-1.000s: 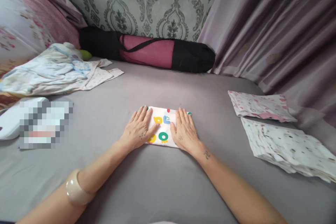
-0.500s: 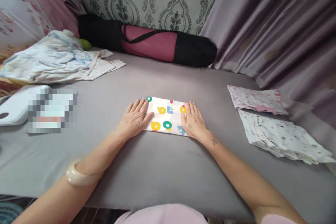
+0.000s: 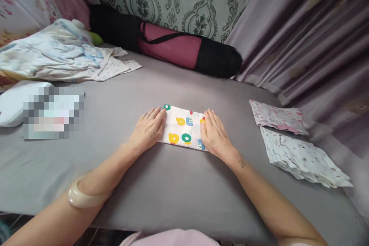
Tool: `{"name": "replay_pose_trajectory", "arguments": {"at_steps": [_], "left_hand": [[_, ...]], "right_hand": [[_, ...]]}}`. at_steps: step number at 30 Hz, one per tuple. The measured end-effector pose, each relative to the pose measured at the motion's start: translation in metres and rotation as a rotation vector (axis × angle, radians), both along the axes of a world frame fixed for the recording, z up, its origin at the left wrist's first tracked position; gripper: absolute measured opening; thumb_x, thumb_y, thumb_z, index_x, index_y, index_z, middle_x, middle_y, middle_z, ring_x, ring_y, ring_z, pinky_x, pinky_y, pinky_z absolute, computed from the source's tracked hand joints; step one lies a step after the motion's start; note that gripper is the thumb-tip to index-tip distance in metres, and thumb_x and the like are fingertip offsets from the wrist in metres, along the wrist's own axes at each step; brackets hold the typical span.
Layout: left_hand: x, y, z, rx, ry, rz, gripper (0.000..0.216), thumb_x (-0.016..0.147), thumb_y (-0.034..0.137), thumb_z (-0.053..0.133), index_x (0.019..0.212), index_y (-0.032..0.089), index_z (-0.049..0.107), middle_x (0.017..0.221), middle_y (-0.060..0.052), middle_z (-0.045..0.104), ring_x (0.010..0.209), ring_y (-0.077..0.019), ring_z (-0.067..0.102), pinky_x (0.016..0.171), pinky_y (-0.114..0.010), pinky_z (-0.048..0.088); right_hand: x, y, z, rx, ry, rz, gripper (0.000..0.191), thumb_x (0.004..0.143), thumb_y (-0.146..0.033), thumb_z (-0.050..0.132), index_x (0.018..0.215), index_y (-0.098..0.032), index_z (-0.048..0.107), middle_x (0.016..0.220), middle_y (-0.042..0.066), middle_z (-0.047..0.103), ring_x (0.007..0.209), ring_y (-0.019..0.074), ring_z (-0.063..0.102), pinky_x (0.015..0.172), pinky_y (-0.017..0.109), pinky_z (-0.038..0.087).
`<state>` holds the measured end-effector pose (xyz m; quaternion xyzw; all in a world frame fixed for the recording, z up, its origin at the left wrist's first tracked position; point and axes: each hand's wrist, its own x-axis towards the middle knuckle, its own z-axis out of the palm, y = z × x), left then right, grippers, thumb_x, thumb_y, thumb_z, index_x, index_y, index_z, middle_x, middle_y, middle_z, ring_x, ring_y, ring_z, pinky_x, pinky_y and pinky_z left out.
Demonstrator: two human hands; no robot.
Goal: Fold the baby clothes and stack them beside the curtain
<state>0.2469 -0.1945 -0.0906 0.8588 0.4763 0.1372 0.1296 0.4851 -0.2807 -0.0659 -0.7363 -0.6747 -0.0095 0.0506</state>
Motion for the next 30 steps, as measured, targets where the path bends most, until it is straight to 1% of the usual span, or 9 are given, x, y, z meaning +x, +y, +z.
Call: {"name": "replay_pose_trajectory", "arguments": {"at_steps": [3, 6, 9, 13, 18, 21, 24, 26, 30], "left_hand": [[-0.001, -0.001, -0.001, 0.011, 0.001, -0.035, 0.046, 0.100, 0.035, 0.031, 0.139, 0.019, 0.050, 0.149, -0.014, 0.049, 0.141, -0.0325, 0.040, 0.115, -0.053, 0.032], [-0.002, -0.001, -0.003, 0.020, 0.023, -0.045, 0.045, 0.100, 0.036, 0.033, 0.138, 0.019, 0.050, 0.149, -0.014, 0.049, 0.142, -0.0314, 0.038, 0.116, -0.052, 0.031], [-0.003, 0.001, -0.005, 0.018, 0.037, -0.042, 0.045, 0.100, 0.036, 0.034, 0.139, 0.020, 0.049, 0.150, -0.013, 0.047, 0.143, -0.0314, 0.037, 0.116, -0.052, 0.031], [-0.004, 0.001, -0.004, 0.009, 0.062, -0.031, 0.044, 0.100, 0.035, 0.033, 0.138, 0.021, 0.050, 0.149, -0.012, 0.048, 0.142, -0.0321, 0.038, 0.115, -0.051, 0.033], [-0.004, 0.001, 0.000, 0.046, 0.084, -0.049, 0.041, 0.100, 0.028, 0.030, 0.133, 0.020, 0.053, 0.143, -0.014, 0.052, 0.138, -0.0318, 0.042, 0.112, -0.049, 0.037], [-0.005, 0.001, 0.001, 0.060, 0.085, -0.045, 0.041, 0.100, 0.027, 0.029, 0.131, 0.020, 0.055, 0.140, -0.014, 0.054, 0.136, -0.0322, 0.044, 0.110, -0.048, 0.040], [-0.005, 0.002, 0.000, 0.060, 0.067, -0.031, 0.042, 0.100, 0.027, 0.028, 0.130, 0.019, 0.056, 0.140, -0.015, 0.054, 0.135, -0.0333, 0.044, 0.109, -0.049, 0.040], [-0.006, 0.002, 0.000, 0.068, 0.049, -0.036, 0.041, 0.099, 0.024, 0.031, 0.130, 0.019, 0.056, 0.138, -0.015, 0.055, 0.134, -0.0333, 0.044, 0.108, -0.051, 0.041], [-0.006, 0.002, -0.001, 0.093, 0.050, -0.034, 0.039, 0.096, 0.019, 0.036, 0.128, 0.019, 0.058, 0.134, -0.017, 0.056, 0.133, -0.0337, 0.045, 0.107, -0.051, 0.042]], "right_hand": [[0.000, 0.006, -0.016, -0.022, 0.046, 0.034, 0.064, 0.100, -0.035, 0.022, 0.153, 0.000, 0.026, 0.162, 0.019, 0.022, 0.151, 0.0259, 0.015, 0.123, 0.046, 0.019], [0.005, 0.008, -0.033, -0.055, 0.075, 0.013, 0.064, 0.100, -0.035, 0.022, 0.154, -0.001, 0.025, 0.161, 0.019, 0.023, 0.151, 0.0263, 0.017, 0.122, 0.049, 0.018], [0.009, 0.008, -0.040, -0.038, 0.084, 0.018, 0.064, 0.100, -0.037, 0.021, 0.155, -0.004, 0.025, 0.162, 0.019, 0.023, 0.151, 0.0262, 0.018, 0.122, 0.049, 0.018], [0.007, 0.008, -0.035, -0.072, 0.068, 0.014, 0.065, 0.100, -0.038, 0.021, 0.154, -0.001, 0.026, 0.161, 0.020, 0.022, 0.151, 0.0273, 0.018, 0.122, 0.048, 0.018], [0.005, 0.012, -0.019, -0.174, 0.039, 0.004, 0.067, 0.100, -0.039, 0.022, 0.153, 0.002, 0.028, 0.161, 0.022, 0.023, 0.150, 0.0292, 0.020, 0.122, 0.045, 0.019], [-0.003, 0.016, -0.005, -0.190, 0.041, 0.004, 0.066, 0.101, -0.041, 0.021, 0.151, -0.001, 0.033, 0.160, 0.022, 0.026, 0.149, 0.0297, 0.022, 0.121, 0.046, 0.021], [-0.016, 0.021, 0.003, -0.147, 0.065, 0.085, 0.064, 0.102, -0.043, 0.018, 0.152, -0.006, 0.034, 0.162, 0.018, 0.023, 0.150, 0.0277, 0.020, 0.122, 0.046, 0.018], [-0.025, 0.025, 0.000, -0.118, 0.080, 0.152, 0.064, 0.103, -0.043, 0.018, 0.154, -0.008, 0.032, 0.163, 0.015, 0.021, 0.151, 0.0256, 0.017, 0.123, 0.044, 0.016], [-0.034, 0.029, -0.022, -0.091, 0.061, 0.199, 0.062, 0.103, -0.041, 0.019, 0.155, -0.008, 0.029, 0.163, 0.013, 0.021, 0.152, 0.0249, 0.015, 0.123, 0.046, 0.011]]}}
